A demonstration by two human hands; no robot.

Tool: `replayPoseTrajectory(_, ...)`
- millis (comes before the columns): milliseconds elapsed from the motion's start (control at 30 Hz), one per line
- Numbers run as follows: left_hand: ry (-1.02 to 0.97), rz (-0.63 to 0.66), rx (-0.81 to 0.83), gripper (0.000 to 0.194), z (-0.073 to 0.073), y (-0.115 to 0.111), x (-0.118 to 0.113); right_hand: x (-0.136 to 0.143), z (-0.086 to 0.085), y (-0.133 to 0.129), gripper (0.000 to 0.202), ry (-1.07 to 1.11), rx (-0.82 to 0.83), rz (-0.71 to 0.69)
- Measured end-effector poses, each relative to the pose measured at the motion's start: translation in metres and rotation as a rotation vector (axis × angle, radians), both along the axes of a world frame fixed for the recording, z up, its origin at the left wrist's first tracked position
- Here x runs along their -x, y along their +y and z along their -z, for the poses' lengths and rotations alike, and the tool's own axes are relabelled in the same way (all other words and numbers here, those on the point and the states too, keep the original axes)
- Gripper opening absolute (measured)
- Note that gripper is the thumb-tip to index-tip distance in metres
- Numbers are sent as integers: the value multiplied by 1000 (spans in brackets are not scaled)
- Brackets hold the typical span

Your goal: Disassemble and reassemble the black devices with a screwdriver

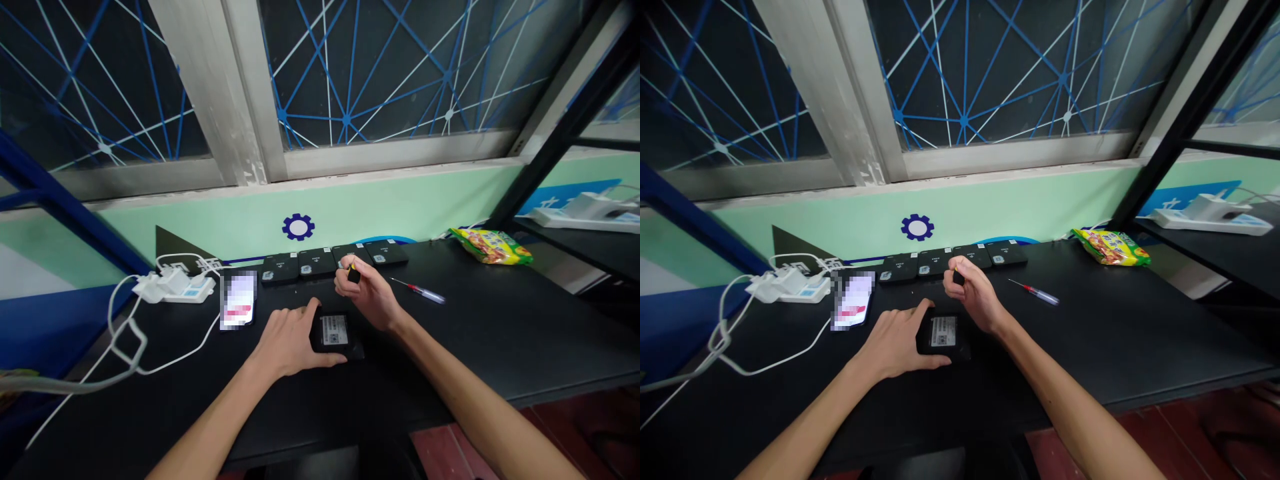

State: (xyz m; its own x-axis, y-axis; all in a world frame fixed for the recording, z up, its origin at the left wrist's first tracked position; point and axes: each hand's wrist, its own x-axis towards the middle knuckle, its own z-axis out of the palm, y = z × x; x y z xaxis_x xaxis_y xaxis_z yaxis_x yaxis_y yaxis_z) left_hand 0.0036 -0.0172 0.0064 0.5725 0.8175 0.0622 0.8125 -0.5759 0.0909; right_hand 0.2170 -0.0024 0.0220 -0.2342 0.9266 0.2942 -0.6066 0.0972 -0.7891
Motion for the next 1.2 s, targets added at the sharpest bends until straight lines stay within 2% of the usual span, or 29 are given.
replayPoseTrajectory(100, -23, 1, 3, 109, 1, 0, 0, 0, 0, 1, 24, -19, -7, 34)
replayPoseTrajectory(267, -93, -10, 2, 103, 2, 0, -1, 0, 2, 4, 49, -77, -19, 53)
replayPoseTrajectory(333, -85, -13, -2, 104, 3, 0, -1, 0, 3, 4, 52, -79, -8, 58)
replayPoseTrajectory(500, -63, -13, 1, 103, 4, 2, 0, 2, 2, 1, 36, 34, 13, 33)
replayPoseTrajectory(633, -85, -12, 8, 83, 1, 4, 2, 2, 0, 0, 22, 38, 8, 40)
replayPoseTrajectory(867, -169, -42, -31, 50, -3, 3, 0, 0, 2, 4, 39, 35, 20, 26)
replayPoseTrajectory(1000, -218, -35, -84, 44, 1, 4, -1, 0, 2, 2, 32, 75, 36, -3)
replayPoseTrajectory(1133, -288, 30, -35, 39, 4, 5, -1, 0, 1, 0, 17, 91, 21, 26)
replayPoseTrajectory(1200, -314, 74, -10, 40, 5, 5, -2, 1, 1, 1, 18, 70, 6, 39)
